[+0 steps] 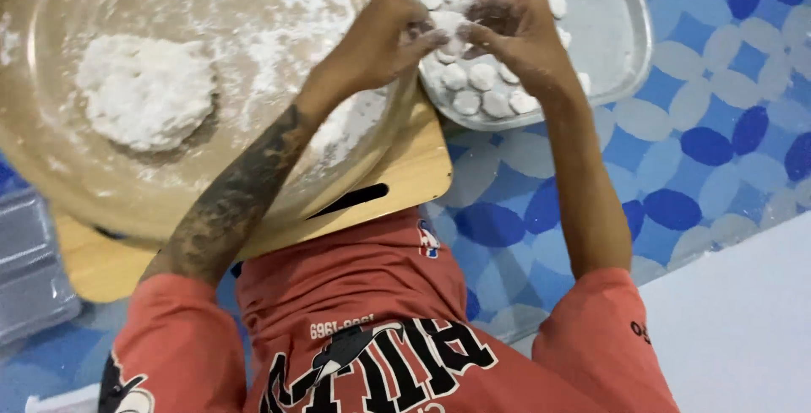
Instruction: A person is sitting on the floor, pinching off small pieces of white dough from a large mass in a wooden bowl, rolling them into small balls, and placing them onto a metal tray.
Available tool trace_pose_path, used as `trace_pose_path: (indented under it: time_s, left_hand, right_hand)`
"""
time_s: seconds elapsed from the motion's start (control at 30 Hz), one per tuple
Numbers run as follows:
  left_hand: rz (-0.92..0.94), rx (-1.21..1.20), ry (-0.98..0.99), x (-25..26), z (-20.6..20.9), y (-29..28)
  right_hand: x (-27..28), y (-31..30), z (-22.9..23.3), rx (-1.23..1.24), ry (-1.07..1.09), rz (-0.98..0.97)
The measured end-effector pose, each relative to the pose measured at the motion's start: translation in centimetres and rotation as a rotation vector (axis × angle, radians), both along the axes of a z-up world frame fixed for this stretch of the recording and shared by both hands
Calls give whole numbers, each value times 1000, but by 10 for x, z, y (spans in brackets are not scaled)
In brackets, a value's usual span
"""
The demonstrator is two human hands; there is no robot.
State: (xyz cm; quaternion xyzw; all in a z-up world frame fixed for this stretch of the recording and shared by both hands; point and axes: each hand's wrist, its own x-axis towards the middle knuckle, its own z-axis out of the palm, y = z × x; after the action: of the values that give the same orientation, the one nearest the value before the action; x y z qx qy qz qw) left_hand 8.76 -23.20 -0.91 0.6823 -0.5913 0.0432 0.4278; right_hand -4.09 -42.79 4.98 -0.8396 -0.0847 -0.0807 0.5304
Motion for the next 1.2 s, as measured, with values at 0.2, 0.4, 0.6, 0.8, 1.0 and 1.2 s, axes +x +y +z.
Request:
trace_pose_path:
  time_s: [0.2, 0.4, 0.6, 0.8, 1.0, 1.2]
  left_hand:
    - [33, 40, 17, -22, -27, -125]
    - [107, 296, -119, -53, -80, -227]
    - [246, 308, -320, -66, -98, -243]
    - [440, 173, -473, -68, -91, -231]
    - [411, 56, -395, -66, -70, -210]
    - [382, 124, -403, -53, -33, -147]
  right_hand:
    - [-40, -109, -7, -146, 78, -161]
    - [-65, -178, -27, -253, 216, -236]
    - [-62, -197, -56, -276, 221, -243]
    - [-51, -221, -97, -609, 92, -226]
    - [-44, -209, -87, -697, 29, -254]
    - [-27, -125, -37, -558, -21, -174]
